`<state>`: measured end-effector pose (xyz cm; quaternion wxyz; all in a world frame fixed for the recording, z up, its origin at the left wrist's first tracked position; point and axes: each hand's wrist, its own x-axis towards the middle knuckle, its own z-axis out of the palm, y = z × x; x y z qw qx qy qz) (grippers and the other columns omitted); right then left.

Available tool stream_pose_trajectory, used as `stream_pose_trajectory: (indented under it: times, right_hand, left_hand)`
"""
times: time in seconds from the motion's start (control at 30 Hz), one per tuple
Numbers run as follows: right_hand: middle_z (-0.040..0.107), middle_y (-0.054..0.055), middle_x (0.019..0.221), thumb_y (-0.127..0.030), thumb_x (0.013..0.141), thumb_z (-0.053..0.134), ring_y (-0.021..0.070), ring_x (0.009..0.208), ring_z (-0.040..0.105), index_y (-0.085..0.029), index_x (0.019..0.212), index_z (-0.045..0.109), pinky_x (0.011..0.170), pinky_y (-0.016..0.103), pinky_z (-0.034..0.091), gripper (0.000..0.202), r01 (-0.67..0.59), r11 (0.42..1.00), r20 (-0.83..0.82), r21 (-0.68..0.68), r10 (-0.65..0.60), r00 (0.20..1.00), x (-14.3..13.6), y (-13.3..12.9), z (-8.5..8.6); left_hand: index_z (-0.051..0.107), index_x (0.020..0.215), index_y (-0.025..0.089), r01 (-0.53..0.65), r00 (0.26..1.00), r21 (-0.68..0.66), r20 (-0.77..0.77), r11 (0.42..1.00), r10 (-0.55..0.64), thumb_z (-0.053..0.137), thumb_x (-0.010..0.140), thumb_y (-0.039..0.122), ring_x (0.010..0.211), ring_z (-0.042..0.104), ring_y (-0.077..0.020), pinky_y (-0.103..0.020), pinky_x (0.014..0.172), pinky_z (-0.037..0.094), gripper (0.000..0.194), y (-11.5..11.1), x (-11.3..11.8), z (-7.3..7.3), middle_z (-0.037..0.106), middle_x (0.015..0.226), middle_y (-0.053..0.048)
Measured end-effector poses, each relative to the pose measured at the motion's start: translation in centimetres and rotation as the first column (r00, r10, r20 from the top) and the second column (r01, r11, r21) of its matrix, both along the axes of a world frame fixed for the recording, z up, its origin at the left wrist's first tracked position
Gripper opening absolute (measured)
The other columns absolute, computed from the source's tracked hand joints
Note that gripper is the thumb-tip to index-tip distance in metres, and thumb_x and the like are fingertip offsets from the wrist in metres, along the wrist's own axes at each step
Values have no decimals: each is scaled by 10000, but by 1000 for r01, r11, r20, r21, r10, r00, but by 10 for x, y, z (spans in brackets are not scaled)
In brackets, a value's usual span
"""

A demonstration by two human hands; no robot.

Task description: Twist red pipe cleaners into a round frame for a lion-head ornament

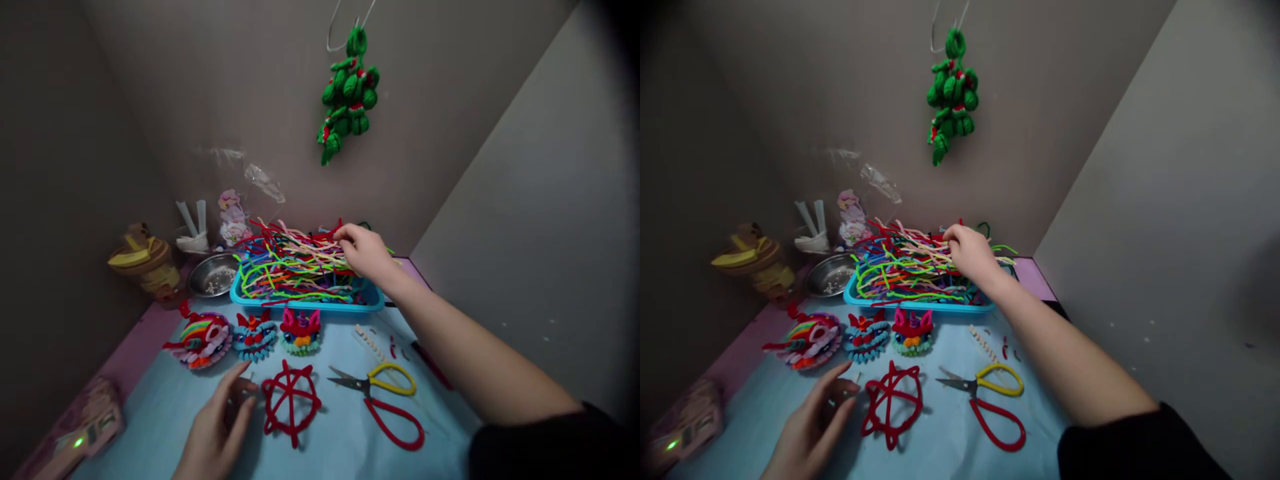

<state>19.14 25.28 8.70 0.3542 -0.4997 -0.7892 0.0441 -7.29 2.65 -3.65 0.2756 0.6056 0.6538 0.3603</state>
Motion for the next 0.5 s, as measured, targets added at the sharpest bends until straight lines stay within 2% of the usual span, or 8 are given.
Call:
stream_pose_trajectory:
  times: [0.07, 0.17, 0.27, 0.4, 0.5]
  right_hand:
    - [686, 55, 869, -122, 781, 491, 183, 819, 611, -177, 870, 670, 758, 282, 435, 207, 3, 997, 136, -76, 8, 991, -6, 33, -4]
    - [695, 74, 880, -98, 741, 537, 193, 825, 619, -182, 859, 692, 748, 273, 428, 212, 19, 981, 330, -194, 47, 943, -16, 64, -14]
    - [695, 77, 862, -119, 757, 522, 192, 798, 619, -189, 841, 685, 708, 262, 425, 196, 21, 982, 417, -190, 61, 907, -26, 74, -19]
    - [686, 71, 879, -138, 763, 504, 193, 810, 613, -195, 859, 659, 690, 255, 423, 191, -50, 985, 477, -163, 123, 871, -42, 75, -17]
    - [675, 86, 961, -144, 757, 522, 197, 879, 606, -188, 938, 640, 724, 255, 426, 221, -4, 992, 460, -125, 61, 886, -52, 81, -21]
  left_hand:
    - [535, 1204, 263, 51, 998, 43, -44, 998, -49, 560, 764, 412, 576, 603, -156, -245, 545, 500, 465, -4, 3, -3, 688, 943, -60]
    - [546, 1187, 279, 74, 994, 100, -83, 992, -66, 569, 772, 381, 701, 634, -175, -250, 650, 526, 428, -7, 2, -6, 681, 1001, -64]
    - [535, 1193, 271, 43, 996, 116, -80, 992, -33, 562, 783, 386, 638, 619, -152, -227, 586, 524, 427, -8, -3, -8, 680, 1011, -60]
    - [508, 1214, 236, 72, 994, 158, -88, 985, -58, 563, 795, 367, 572, 597, -115, -196, 536, 513, 442, -6, -7, -12, 683, 993, -55]
    - [500, 1218, 226, 97, 991, 189, -104, 977, -78, 553, 808, 342, 608, 615, -118, -189, 556, 520, 429, -6, -7, -12, 685, 981, -59]
